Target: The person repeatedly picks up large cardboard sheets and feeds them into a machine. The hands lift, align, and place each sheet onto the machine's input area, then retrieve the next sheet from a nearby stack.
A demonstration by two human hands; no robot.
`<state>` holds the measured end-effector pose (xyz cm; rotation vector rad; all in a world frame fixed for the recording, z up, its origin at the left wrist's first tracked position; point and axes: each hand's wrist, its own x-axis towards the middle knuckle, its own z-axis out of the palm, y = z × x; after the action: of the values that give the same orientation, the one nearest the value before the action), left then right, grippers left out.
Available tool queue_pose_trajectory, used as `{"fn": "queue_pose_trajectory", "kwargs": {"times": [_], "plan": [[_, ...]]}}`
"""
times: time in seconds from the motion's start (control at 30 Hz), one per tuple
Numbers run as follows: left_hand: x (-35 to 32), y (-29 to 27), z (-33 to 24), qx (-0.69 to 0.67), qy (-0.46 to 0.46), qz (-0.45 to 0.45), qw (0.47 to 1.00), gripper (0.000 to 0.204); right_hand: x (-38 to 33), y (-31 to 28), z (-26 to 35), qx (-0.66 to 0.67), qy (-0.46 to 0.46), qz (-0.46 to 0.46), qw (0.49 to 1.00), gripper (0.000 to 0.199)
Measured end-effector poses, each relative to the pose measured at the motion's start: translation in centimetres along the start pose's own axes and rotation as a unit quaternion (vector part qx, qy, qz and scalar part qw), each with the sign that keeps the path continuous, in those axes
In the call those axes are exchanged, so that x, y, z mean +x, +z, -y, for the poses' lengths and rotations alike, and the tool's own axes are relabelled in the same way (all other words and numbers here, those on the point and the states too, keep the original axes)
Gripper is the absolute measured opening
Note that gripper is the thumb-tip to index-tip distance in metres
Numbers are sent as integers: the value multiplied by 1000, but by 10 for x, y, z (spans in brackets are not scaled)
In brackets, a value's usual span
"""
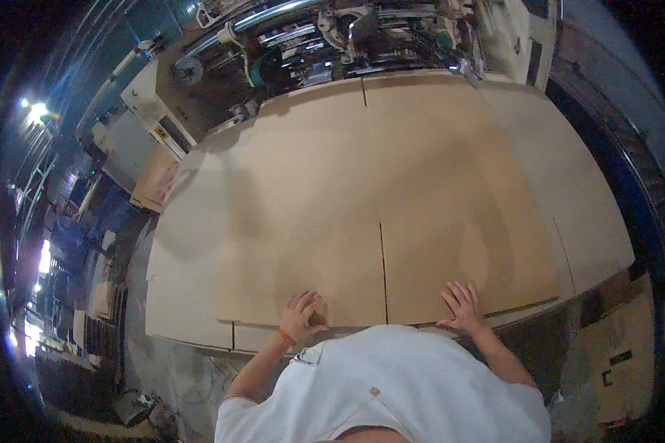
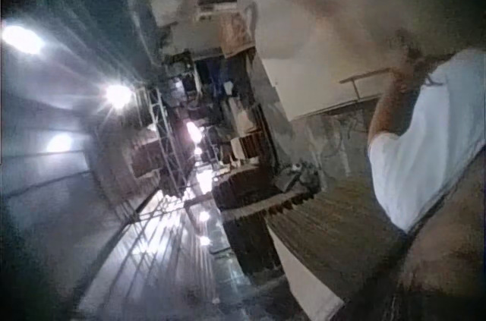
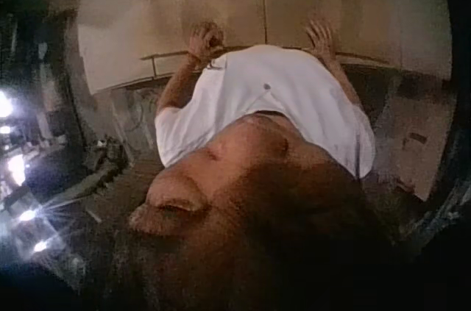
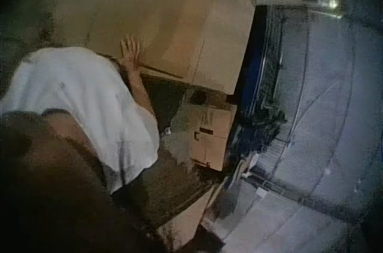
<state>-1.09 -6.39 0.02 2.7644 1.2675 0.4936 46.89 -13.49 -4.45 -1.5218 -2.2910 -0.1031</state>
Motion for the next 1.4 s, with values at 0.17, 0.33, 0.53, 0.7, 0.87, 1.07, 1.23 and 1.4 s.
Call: {"fn": "queue_pose_trajectory", "kwargs": {"times": [0.17, 0.33, 0.53, 0.7, 0.87, 1.07, 1.23, 1.4], "plan": [[-4, 5, 10, 111, 180, -60, 976, 52, 2, 7, -6, -31, -35, -21, 999, 75], [-6, -7, 7, 147, 194, 22, 970, 44, 12, -18, 4, -51, -33, -91, 994, 68], [3, -48, 1, 34, 20, 13, 999, 49, 15, -64, 5, -91, -25, -170, 981, 59], [-2, -35, 6, 22, 20, -31, 999, 48, 22, -73, 6, -88, -5, -159, 983, 42], [16, -25, 32, 53, 38, -27, 997, 44, 41, -57, -17, -100, -58, -127, 985, 29], [43, -48, 102, 15, 79, 5, 997, 48, 95, -54, -22, -68, -111, -121, 984, 30], [45, -44, 106, 3, 93, 5, 996, 49, 97, -53, -27, -69, -134, -111, 982, 30], [48, -13, 69, -31, 38, -25, 998, 51, 88, -74, -38, -53, -113, -113, 986, 29]]}}
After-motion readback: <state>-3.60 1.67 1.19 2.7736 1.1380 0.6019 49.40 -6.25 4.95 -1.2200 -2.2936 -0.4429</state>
